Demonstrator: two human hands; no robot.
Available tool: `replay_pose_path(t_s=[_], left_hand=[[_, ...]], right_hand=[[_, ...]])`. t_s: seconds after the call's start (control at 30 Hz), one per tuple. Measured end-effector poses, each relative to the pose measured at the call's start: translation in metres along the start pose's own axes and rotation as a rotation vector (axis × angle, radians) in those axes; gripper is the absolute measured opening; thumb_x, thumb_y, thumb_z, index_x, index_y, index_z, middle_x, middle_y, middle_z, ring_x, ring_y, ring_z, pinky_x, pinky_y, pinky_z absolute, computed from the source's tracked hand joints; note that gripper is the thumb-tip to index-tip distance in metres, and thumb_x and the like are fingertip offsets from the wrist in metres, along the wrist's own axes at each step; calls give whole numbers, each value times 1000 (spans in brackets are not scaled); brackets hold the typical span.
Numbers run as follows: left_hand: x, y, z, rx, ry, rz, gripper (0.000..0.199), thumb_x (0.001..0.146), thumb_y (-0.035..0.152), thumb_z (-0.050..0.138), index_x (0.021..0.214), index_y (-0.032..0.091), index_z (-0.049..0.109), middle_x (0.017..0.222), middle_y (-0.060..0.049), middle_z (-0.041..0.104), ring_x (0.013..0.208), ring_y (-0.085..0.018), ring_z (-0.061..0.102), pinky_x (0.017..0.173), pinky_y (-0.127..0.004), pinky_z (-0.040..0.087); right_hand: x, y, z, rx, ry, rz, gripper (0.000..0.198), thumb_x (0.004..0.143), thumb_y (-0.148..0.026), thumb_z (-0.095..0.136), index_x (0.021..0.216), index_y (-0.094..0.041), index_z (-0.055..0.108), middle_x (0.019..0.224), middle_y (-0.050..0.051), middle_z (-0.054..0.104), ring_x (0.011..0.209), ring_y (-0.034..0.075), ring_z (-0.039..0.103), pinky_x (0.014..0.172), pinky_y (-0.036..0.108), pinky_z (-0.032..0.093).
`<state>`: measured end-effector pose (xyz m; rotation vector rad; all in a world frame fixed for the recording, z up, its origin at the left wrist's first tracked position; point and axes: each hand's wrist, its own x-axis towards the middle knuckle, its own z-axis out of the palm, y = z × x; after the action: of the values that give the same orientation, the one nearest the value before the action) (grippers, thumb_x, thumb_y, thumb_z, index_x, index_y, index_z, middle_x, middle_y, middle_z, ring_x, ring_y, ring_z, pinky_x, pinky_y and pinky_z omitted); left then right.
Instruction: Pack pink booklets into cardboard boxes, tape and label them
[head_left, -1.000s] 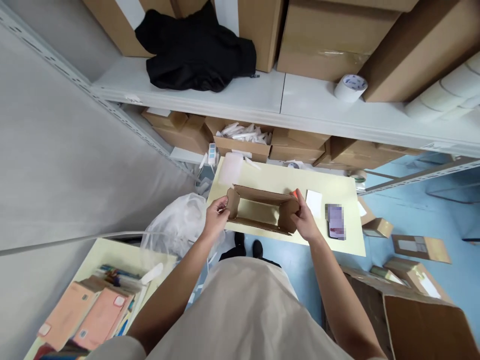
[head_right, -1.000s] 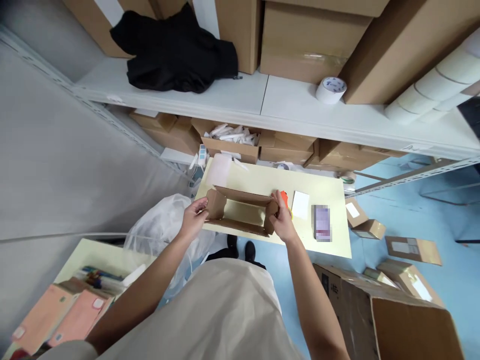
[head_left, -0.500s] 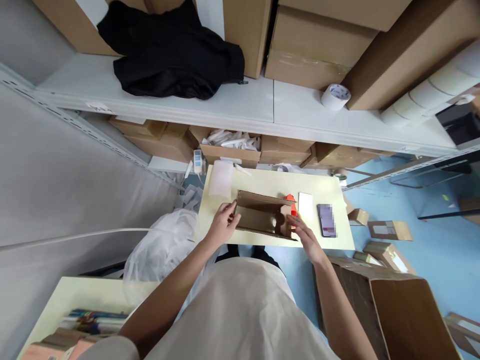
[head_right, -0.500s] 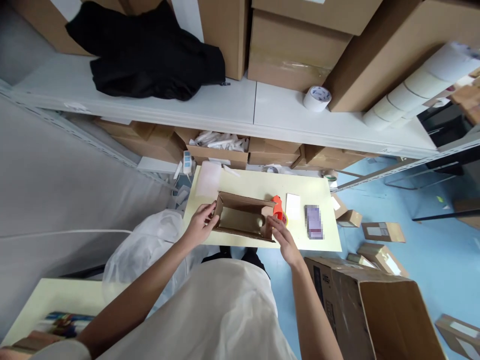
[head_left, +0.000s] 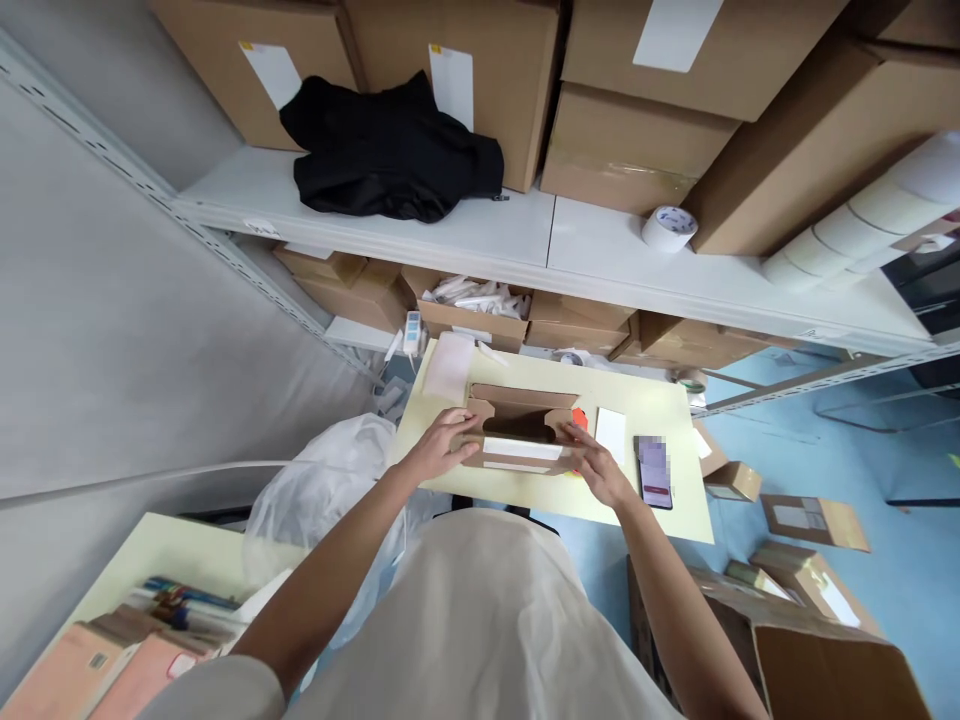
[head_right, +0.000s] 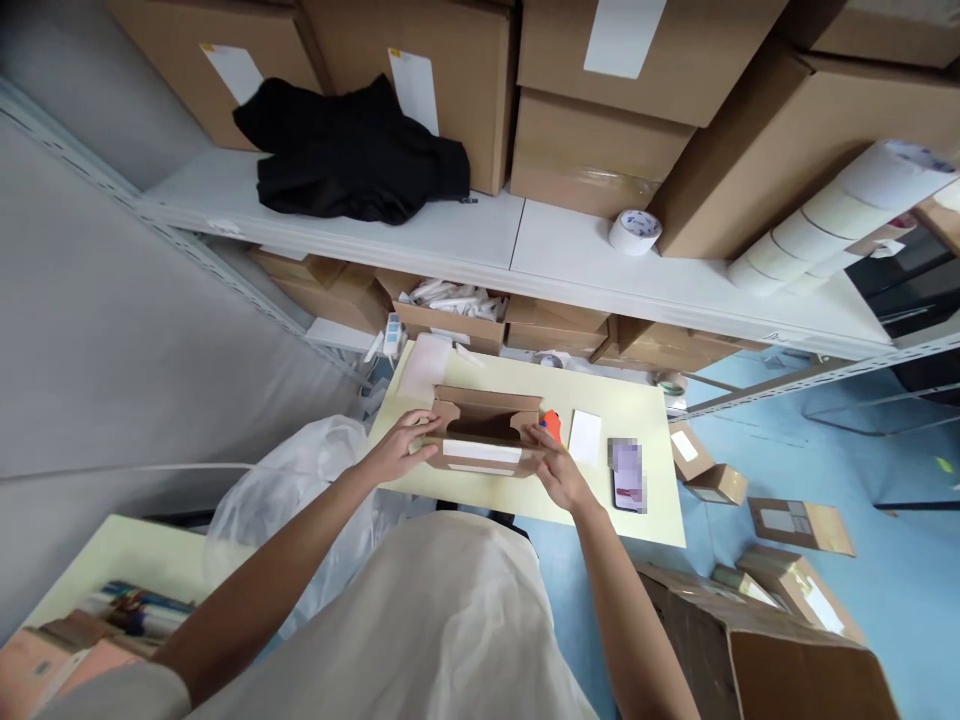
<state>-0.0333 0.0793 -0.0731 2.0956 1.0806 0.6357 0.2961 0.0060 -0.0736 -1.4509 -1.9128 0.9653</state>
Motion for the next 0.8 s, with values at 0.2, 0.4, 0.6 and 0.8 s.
replay_pose_path(t_s=[0.2,0.4,0.6,0.8], left_hand=[[-3,-7,29,-248,285,-197,69,78,27,61,141,24,32,121,-12,51,113,-20,54,88,-36,51],[-4,-12,20,-164,183,-193,95,76,26,62,149,28,1,144,-19,28,114,-22,53,83,-36,53],[3,24,14,415,-39,-28,52,88,23,44,140,20,40,154,-15,20,141,-33,20,110,-56,21],[9,36,27,574,-186,95,75,86,51,48,147,15,25,152,-16,28,142,-30,21,114,-53,11]], right_hand=[[24,3,0,13,243,128,85,71,-37,71,144,-28,28,151,12,26,141,30,23,111,55,27],[33,5,-12,-23,45,46,73,71,-34,71,137,-26,41,137,11,49,129,29,44,109,52,34],[16,1,4,-106,64,3,48,86,-40,53,131,-24,51,147,9,38,135,27,37,109,49,36],[6,21,7,-122,276,189,47,89,-47,42,124,-18,56,133,15,53,124,27,50,100,44,44]])
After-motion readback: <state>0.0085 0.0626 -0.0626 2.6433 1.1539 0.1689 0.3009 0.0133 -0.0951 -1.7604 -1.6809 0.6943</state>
